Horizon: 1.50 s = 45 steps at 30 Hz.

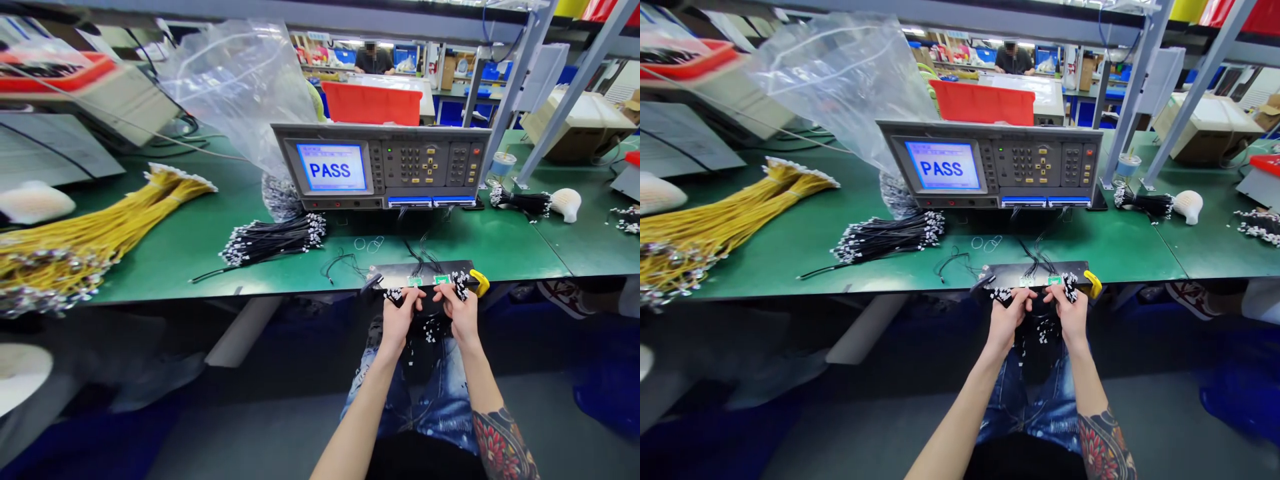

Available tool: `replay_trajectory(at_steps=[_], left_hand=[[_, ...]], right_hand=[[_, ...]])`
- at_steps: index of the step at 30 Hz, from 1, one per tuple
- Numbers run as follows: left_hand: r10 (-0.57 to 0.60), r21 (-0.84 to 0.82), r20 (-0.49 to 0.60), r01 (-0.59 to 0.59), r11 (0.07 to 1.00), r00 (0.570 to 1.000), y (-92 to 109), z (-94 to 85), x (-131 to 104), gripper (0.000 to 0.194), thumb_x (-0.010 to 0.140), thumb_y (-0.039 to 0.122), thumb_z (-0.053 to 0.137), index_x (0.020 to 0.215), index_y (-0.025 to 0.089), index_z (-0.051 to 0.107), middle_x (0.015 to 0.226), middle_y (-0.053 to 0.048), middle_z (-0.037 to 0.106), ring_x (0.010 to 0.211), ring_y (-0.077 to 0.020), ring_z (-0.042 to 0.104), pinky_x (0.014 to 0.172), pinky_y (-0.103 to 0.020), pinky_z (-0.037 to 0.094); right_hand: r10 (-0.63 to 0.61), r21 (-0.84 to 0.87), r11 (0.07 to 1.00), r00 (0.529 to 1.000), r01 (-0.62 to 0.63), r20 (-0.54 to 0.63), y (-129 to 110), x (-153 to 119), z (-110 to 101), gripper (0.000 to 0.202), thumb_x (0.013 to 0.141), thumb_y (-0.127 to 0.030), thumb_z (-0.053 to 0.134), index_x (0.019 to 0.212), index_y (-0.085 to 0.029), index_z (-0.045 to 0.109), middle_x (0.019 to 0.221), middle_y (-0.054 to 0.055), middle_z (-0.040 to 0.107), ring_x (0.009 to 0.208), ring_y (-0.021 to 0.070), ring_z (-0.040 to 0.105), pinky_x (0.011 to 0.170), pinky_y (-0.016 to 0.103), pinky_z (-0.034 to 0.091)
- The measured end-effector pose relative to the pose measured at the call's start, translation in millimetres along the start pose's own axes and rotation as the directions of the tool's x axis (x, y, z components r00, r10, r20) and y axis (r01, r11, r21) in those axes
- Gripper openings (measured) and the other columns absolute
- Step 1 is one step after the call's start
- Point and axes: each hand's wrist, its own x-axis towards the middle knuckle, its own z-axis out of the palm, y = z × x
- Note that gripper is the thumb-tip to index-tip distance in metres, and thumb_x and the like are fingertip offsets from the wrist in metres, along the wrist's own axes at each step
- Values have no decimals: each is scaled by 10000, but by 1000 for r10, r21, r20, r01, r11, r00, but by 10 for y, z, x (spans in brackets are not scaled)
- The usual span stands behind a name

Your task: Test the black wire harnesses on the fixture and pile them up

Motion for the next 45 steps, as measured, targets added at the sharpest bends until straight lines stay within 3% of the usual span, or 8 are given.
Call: replay_trajectory(at_steps=[13,21,26,29,34,39,42,45], left_hand=[[27,-87,-121,-38,996,992,-58,126,-25,329,717,460,765,679,137,710,517,34,558,387,-38,266,421,-225,160],[-19,-136,-82,8,991,996,-38,80,27,365,629,463,807,716,113,753,564,12,602,370,-11,203,390,-213,88],[-42,-42,59,44,998,997,20,-17,-5,381,647,487,799,575,139,662,471,50,483,364,-10,203,398,-206,84],[-92,10,163,91,996,982,70,-104,-87,426,655,529,826,657,123,699,556,29,546,373,0,205,401,-207,86],[-122,124,196,99,987,973,106,-243,-226,533,681,610,841,867,120,740,686,21,565,405,-2,223,411,-212,99],[-192,270,314,107,957,930,172,-258,-303,500,707,618,809,769,130,718,640,24,552,423,-29,252,425,-221,128],[-210,331,412,69,941,887,212,-230,-340,451,727,566,803,639,141,681,605,-3,584,479,-77,379,461,-225,241],[-227,315,460,82,946,858,207,-222,-363,428,699,541,839,802,138,736,619,-7,629,522,-105,445,486,-225,298]], right_hand=[[-9,-31,999,1000,10,9,45,14,-36,348,717,-482,831,725,-138,782,570,34,696,371,54,309,377,236,174],[24,-40,999,998,-22,49,47,30,-68,471,715,-600,822,754,-132,784,583,68,723,347,52,300,353,232,167],[56,-55,997,992,-50,112,30,20,-76,527,719,-653,816,774,-131,768,593,73,726,354,46,283,359,223,166],[93,-61,995,974,-83,204,-25,-16,-121,515,741,-658,811,740,-150,732,530,32,669,359,54,310,368,218,192],[-55,13,998,974,53,220,-182,-132,-179,465,798,-636,800,699,-207,648,460,-41,511,557,159,605,576,273,493],[-31,34,999,974,24,225,-255,-212,-127,461,818,-651,769,767,-213,631,471,-122,309,359,53,259,387,213,239],[-12,-104,993,945,49,326,-247,-264,-64,391,740,-542,869,788,-187,714,480,-95,391,398,57,315,397,215,244],[101,-195,981,900,-18,425,-206,-330,-8,354,716,-503,874,794,-179,755,517,-31,568,411,117,493,408,247,365]])
